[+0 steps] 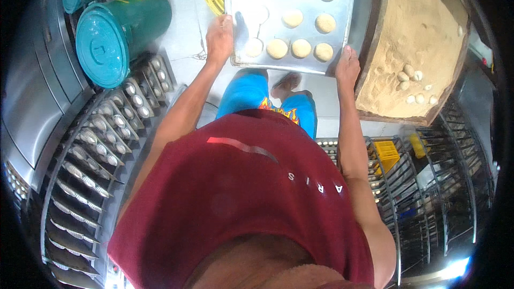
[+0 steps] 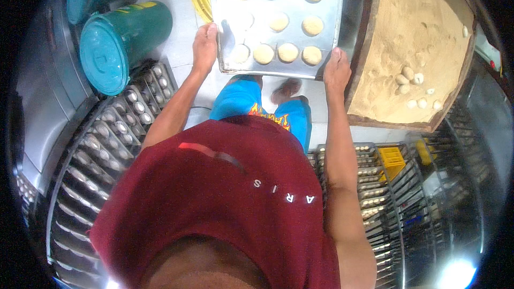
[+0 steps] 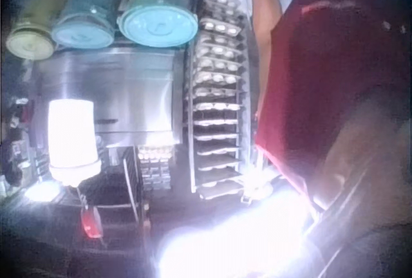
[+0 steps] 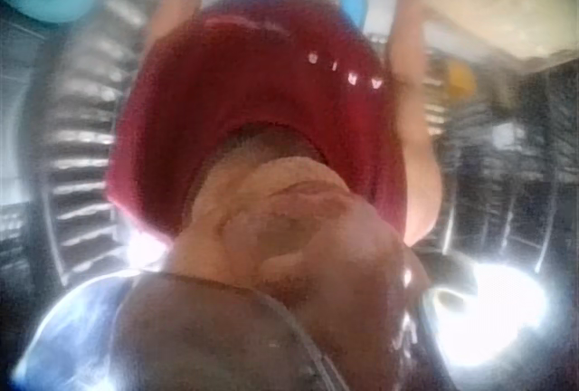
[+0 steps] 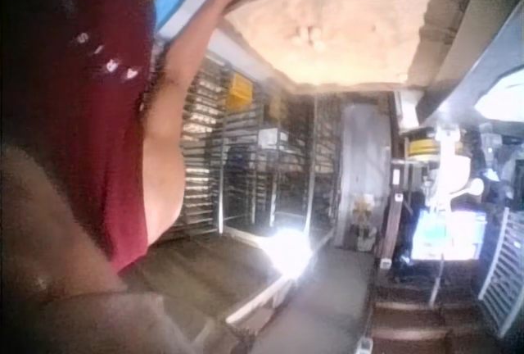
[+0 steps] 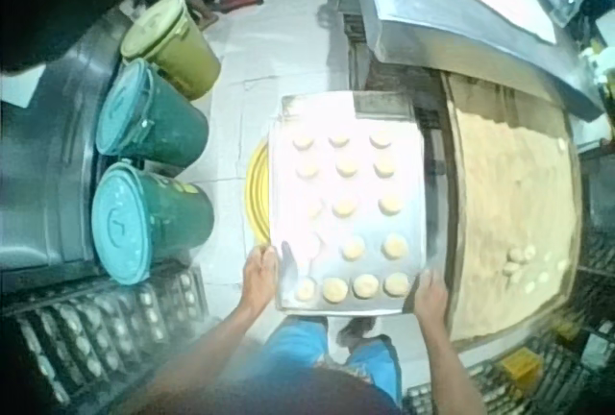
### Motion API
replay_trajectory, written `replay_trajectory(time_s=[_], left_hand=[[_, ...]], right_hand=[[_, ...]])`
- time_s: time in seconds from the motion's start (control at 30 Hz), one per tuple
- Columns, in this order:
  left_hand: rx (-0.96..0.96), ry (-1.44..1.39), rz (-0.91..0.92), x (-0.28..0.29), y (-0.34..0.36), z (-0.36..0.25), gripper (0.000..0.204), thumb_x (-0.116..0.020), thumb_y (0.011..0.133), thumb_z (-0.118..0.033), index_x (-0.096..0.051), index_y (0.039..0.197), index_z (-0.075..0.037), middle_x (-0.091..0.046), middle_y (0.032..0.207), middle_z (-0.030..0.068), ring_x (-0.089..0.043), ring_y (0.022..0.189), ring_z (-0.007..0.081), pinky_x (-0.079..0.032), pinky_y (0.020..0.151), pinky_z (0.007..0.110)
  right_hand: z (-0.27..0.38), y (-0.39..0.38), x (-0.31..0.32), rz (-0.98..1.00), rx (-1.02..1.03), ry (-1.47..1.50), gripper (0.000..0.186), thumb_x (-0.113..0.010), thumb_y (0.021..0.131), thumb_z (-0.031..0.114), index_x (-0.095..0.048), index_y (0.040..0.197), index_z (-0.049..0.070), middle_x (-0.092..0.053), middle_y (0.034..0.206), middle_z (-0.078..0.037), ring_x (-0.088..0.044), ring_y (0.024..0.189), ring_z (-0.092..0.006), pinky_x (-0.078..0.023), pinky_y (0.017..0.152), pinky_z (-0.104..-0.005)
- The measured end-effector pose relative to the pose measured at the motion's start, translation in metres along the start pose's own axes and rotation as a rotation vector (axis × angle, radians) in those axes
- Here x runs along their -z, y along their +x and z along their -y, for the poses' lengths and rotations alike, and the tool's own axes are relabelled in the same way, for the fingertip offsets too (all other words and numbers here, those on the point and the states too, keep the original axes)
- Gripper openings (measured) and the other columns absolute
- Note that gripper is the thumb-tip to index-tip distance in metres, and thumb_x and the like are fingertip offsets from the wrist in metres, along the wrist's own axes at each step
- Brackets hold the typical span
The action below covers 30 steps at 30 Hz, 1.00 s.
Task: The person places dough balls onto a metal tray, moves the tray to a cooling rack, and then operates a dough divider machine to shape more dough, which they then coat in breadcrumbs and arrange on a tray.
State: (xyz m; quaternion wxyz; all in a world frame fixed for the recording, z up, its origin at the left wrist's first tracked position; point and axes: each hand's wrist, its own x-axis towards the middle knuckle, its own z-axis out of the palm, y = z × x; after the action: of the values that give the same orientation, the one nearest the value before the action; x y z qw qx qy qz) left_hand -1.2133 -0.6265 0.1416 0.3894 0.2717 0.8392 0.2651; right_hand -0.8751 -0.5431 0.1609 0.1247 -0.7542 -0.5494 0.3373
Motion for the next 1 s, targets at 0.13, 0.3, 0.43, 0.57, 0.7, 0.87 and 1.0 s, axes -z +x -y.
replay_trajectory(time_s=[0.13,0.3,0.43,0.57,0.7,0.87,1.0], left_hand=[[0.050,0.000,-0.071,-0.001,-0.002,0.020,0.048,-0.039,0.105,-0.032,-0.058,0.126,0.007,-0.061,0.124,0.0269,-0.056,0.118,0.0389,-0.040,0.105,0.044],[-0.138,-0.084,-0.250,0.013,-0.025,0.073,0.041,-0.041,0.104,-0.022,-0.057,0.128,0.007,-0.058,0.129,0.0277,-0.052,0.124,0.0372,-0.037,0.108,0.044],[-0.072,-0.433,-0.229,0.023,-0.091,0.001,0.026,-0.043,0.100,-0.011,-0.061,0.113,0.001,-0.066,0.104,0.0120,-0.061,0.094,0.0224,-0.050,0.085,0.036],[-0.197,-0.400,-0.152,0.019,-0.177,-0.059,0.038,-0.041,0.106,-0.029,-0.061,0.114,0.002,-0.063,0.104,0.0069,-0.057,0.096,0.0168,-0.048,0.087,0.032],[-0.506,-0.062,-0.268,-0.047,-0.225,-0.055,0.052,-0.039,0.107,-0.038,-0.050,0.134,0.005,-0.055,0.127,0.0122,-0.053,0.111,0.0221,-0.042,0.101,0.038],[-0.365,-0.338,0.230,-0.075,-0.327,-0.114,0.057,-0.039,0.107,-0.041,-0.045,0.139,0.006,-0.052,0.133,0.0140,-0.051,0.116,0.0240,-0.039,0.104,0.040],[-0.420,-0.349,0.594,-0.174,-0.365,-0.159,0.055,-0.035,0.108,-0.039,-0.046,0.138,0.005,-0.055,0.132,0.0123,-0.053,0.117,0.0249,-0.039,0.104,0.039]], right_hand=[[-0.008,-0.024,-0.023,-0.005,-0.216,0.183,0.057,-0.041,0.104,0.038,-0.066,0.094,-0.012,-0.067,0.091,-0.032,-0.064,0.091,-0.0468,-0.044,0.084,-0.0509],[-0.018,-0.054,-0.034,-0.114,-0.082,0.207,0.057,-0.040,0.104,0.036,-0.066,0.082,-0.010,-0.066,0.086,-0.033,-0.064,0.083,-0.0454,-0.045,0.075,-0.0523],[-0.032,-0.093,0.015,-0.052,-0.079,0.405,0.051,-0.040,0.104,0.033,-0.067,0.085,-0.007,-0.065,0.089,-0.032,-0.064,0.086,-0.0459,-0.046,0.073,-0.0539],[-0.079,-0.130,0.061,-0.163,0.044,0.409,0.043,-0.041,0.102,0.035,-0.068,0.095,0.002,-0.067,0.094,-0.026,-0.064,0.092,-0.0440,-0.050,0.082,-0.0502],[-0.147,-0.148,0.169,-0.261,0.012,0.566,0.047,-0.042,0.100,0.041,-0.068,0.093,0.003,-0.068,0.093,-0.024,-0.063,0.091,-0.0451,-0.048,0.082,-0.0522],[-0.200,-0.283,0.264,-0.420,-0.146,0.537,0.042,-0.040,0.101,0.036,-0.063,0.091,0.004,-0.067,0.092,-0.023,-0.062,0.092,-0.0445,-0.048,0.082,-0.0522],[-0.302,-0.302,0.280,-0.670,-0.184,0.386,0.040,-0.038,0.103,0.033,-0.063,0.094,0.002,-0.066,0.090,-0.023,-0.062,0.087,-0.0448,-0.048,0.078,-0.0521]])
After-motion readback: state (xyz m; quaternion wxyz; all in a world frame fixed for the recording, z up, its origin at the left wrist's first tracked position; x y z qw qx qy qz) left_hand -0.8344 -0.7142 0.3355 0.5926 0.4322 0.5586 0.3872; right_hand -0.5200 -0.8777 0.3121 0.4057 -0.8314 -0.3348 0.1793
